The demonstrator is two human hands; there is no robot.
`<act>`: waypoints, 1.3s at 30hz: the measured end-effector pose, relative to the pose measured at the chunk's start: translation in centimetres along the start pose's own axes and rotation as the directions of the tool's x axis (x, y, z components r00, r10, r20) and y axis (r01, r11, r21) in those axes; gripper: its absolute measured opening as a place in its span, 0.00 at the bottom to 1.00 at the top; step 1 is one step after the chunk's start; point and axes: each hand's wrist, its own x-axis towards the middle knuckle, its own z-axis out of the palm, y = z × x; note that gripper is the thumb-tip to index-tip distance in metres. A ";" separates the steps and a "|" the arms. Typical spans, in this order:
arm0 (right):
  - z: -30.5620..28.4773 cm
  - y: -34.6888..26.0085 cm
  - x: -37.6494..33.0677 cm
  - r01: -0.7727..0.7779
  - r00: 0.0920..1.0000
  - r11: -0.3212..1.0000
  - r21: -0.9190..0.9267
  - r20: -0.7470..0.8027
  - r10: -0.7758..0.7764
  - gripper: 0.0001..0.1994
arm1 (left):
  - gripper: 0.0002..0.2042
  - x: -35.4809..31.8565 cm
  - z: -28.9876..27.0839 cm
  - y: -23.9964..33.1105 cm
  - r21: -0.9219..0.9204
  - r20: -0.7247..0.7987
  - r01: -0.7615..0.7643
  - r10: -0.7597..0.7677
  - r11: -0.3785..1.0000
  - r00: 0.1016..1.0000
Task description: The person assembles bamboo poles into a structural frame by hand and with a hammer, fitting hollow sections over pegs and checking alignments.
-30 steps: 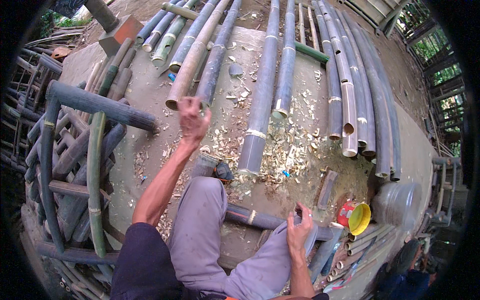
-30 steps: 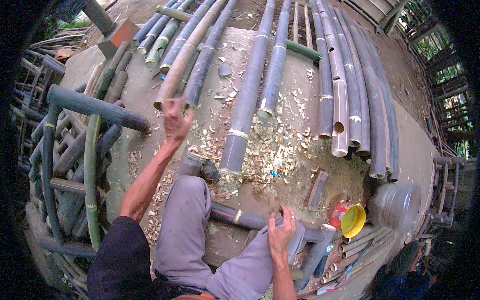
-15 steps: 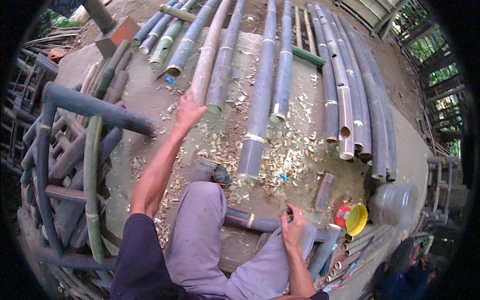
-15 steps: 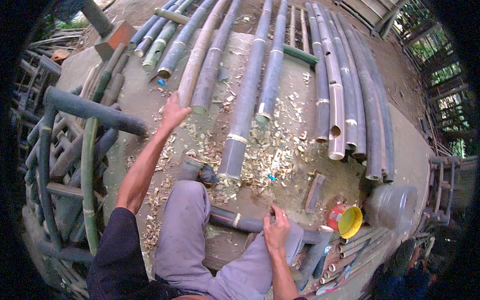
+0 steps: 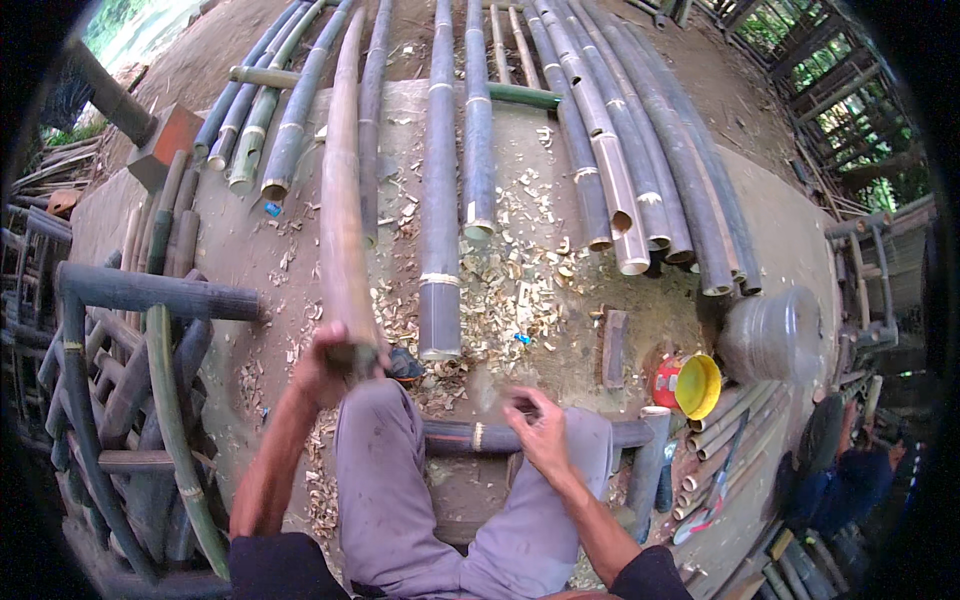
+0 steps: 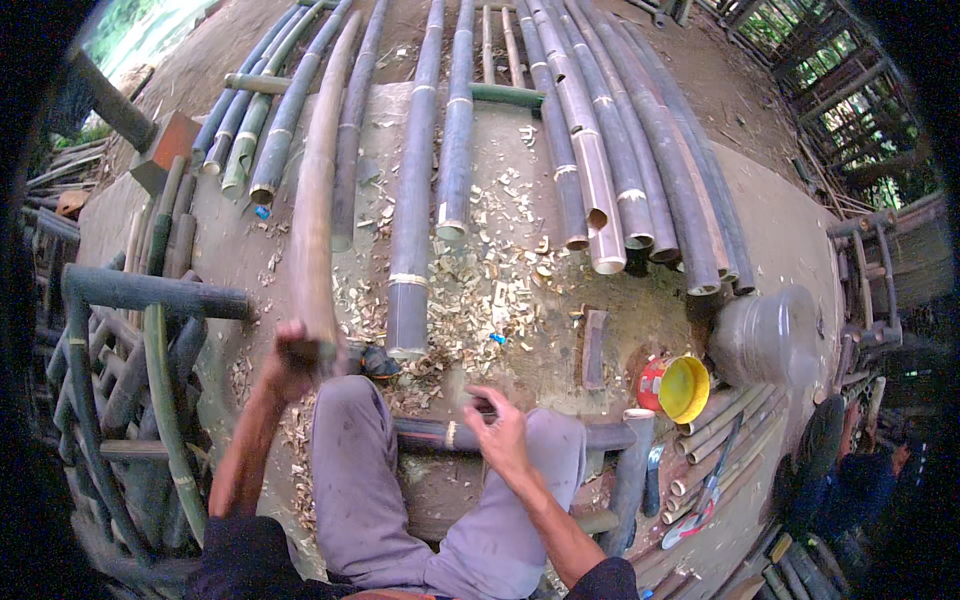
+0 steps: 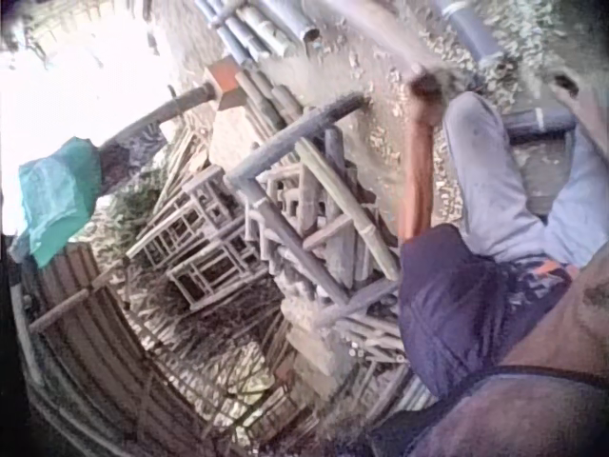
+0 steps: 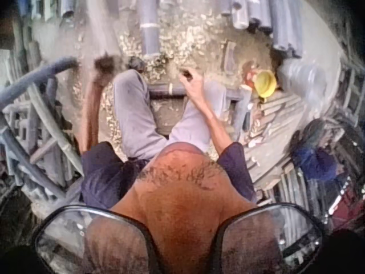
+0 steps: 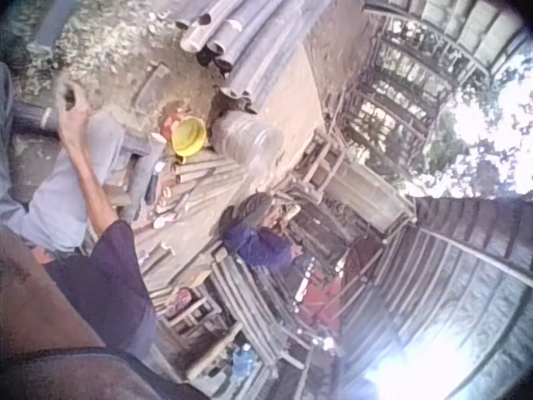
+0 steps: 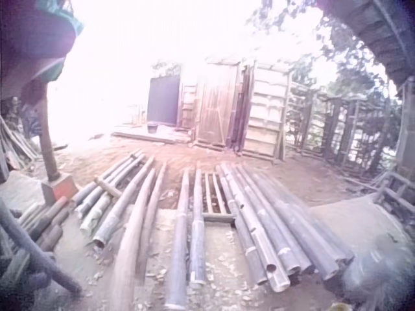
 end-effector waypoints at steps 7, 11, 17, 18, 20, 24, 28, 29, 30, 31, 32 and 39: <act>1.4 -10.1 -1.6 -0.448 0.794 0.727 0.520 0.605 0.057 0.45 | 0.32 -9.1 10.3 -8.1 0.445 0.193 0.417 -0.539 0.793 0.820; -0.9 -11.2 -5.2 -0.412 0.789 0.848 0.333 0.595 0.149 0.47 | 0.29 -8.7 10.5 -10.4 0.946 0.179 0.183 -0.901 0.268 0.396; -9.7 -11.0 -13.1 -0.080 0.859 0.996 0.038 0.510 0.049 0.47 | 0.40 -2.6 5.7 -8.8 0.196 0.342 0.148 -0.209 0.969 0.916; -10.6 -10.8 -15.3 -0.053 0.873 0.998 -0.019 0.485 0.056 0.48 | 0.40 -1.2 6.6 -8.2 0.109 0.316 0.088 -0.119 0.990 0.941; -11.8 -10.4 -19.7 0.005 0.891 0.991 -0.132 0.451 0.056 0.49 | 0.39 1.3 8.4 -7.4 -0.022 0.186 -0.028 0.032 0.999 0.982; -11.1 -11.2 -26.5 -0.278 0.883 0.917 -0.286 0.300 0.361 0.52 | 0.32 3.4 10.1 -10.6 -0.057 -0.011 -0.121 0.121 0.991 0.993; -10.1 -8.0 -32.0 -0.365 0.853 0.853 -0.373 0.233 0.467 0.52 | 0.25 -0.7 11.4 -14.9 -0.026 -0.141 -0.018 0.014 1.000 0.990; -9.8 -6.9 -33.4 -0.364 0.862 0.855 -0.370 0.213 0.459 0.52 | 0.25 -2.0 11.4 -16.0 -0.040 -0.137 0.008 -0.014 0.999 0.990; -9.8 -5.6 -35.0 -0.380 0.870 0.848 -0.371 0.167 0.463 0.52 | 0.26 -2.3 11.8 -17.6 -0.062 -0.114 0.054 -0.060 0.997 0.992; -9.7 -4.0 -36.6 -0.399 0.874 0.821 -0.408 0.101 0.475 0.51 | 0.26 -2.3 12.3 -18.9 -0.082 -0.089 0.099 -0.107 0.992 0.990; -9.5 -3.1 -37.1 -0.440 0.860 0.798 -0.412 0.060 0.506 0.49 | 0.26 -2.6 12.6 -19.5 -0.067 -0.099 0.102 -0.108 0.993 0.989; -6.1 -1.9 -36.4 -0.560 0.829 0.768 -0.312 -0.221 0.514 0.42 | 0.24 2.4 16.3 -20.0 0.069 0.021 0.020 -0.022 0.997 1.000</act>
